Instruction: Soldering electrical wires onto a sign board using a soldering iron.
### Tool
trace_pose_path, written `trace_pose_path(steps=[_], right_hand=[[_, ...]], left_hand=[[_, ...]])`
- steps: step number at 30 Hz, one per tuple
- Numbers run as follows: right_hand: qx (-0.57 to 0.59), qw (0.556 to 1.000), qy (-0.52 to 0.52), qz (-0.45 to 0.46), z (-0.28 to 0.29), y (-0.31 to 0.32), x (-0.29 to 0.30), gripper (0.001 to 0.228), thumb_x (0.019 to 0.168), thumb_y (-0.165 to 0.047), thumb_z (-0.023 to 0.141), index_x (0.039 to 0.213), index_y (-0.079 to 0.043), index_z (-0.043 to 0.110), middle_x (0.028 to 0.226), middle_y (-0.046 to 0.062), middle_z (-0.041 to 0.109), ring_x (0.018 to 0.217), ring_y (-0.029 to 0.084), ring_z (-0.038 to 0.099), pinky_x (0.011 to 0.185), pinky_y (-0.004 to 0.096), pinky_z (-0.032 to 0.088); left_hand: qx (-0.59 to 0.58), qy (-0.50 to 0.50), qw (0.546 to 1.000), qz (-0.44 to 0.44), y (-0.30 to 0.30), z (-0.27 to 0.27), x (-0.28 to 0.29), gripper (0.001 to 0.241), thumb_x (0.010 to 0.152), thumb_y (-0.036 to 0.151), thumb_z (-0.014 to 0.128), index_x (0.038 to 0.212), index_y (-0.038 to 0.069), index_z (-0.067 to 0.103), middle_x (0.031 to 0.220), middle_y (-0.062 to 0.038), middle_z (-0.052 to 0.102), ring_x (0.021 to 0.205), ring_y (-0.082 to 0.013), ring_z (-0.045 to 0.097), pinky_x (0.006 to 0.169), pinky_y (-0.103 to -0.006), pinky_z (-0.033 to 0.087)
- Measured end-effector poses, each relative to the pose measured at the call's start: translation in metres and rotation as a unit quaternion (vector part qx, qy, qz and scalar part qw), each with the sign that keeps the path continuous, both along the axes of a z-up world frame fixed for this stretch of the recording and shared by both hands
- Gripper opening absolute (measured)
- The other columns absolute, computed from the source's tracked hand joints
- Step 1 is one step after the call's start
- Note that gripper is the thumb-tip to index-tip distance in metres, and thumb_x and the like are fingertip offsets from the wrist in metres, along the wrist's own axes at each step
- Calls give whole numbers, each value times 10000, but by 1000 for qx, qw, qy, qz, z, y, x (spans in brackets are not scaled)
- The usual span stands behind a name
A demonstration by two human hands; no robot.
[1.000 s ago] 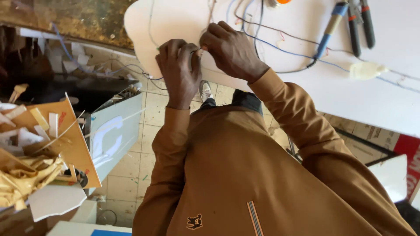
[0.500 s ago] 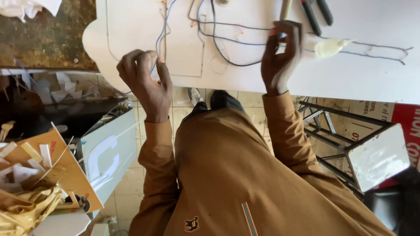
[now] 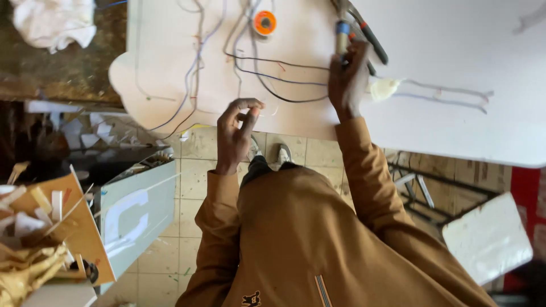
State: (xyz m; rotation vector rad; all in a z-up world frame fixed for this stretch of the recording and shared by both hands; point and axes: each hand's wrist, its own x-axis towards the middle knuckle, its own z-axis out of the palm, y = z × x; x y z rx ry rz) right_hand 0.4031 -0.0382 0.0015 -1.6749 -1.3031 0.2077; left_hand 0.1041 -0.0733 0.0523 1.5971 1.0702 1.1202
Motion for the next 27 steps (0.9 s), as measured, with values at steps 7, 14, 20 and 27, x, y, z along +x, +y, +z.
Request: trace_pose_path(steps=[7,14,20,27], right_hand=[[130,950,235,160,-3,-20,-7,274,1237,-240,562,1310,1,668,1014,139,596,701,199,662,637,315,556],[114,915,292,254,35,-33,-2,392,1067,-135,524,1283,79,771,1006,236,647,889,322,752,641,394,619],[89,876,340,330,61,-44,-30,375,967,44,501,1248,152,726,1045,220,581,1023,430,776,750,461,679],[191,913,194,304,48,-33,-72,319,1071,-105,815,1186,143,650,965,276,600,840,403,736,699,477,635]], left_hand=[[-25,-371,927,52,-25,-26,-32,184,1181,174,644,1172,-3,594,920,-212,745,1086,-406,782,958,-430,592],[-10,-362,911,197,-13,-51,-96,76,1187,151,643,1237,108,605,1138,-53,676,814,-87,623,756,-298,578],[-50,-327,921,205,2,-30,-126,66,1167,135,660,1167,71,648,880,-108,692,873,-224,778,861,-345,614],[-29,-140,958,250,30,-67,-130,69,1071,82,754,1022,90,706,774,-71,685,745,-161,728,745,-295,592]])
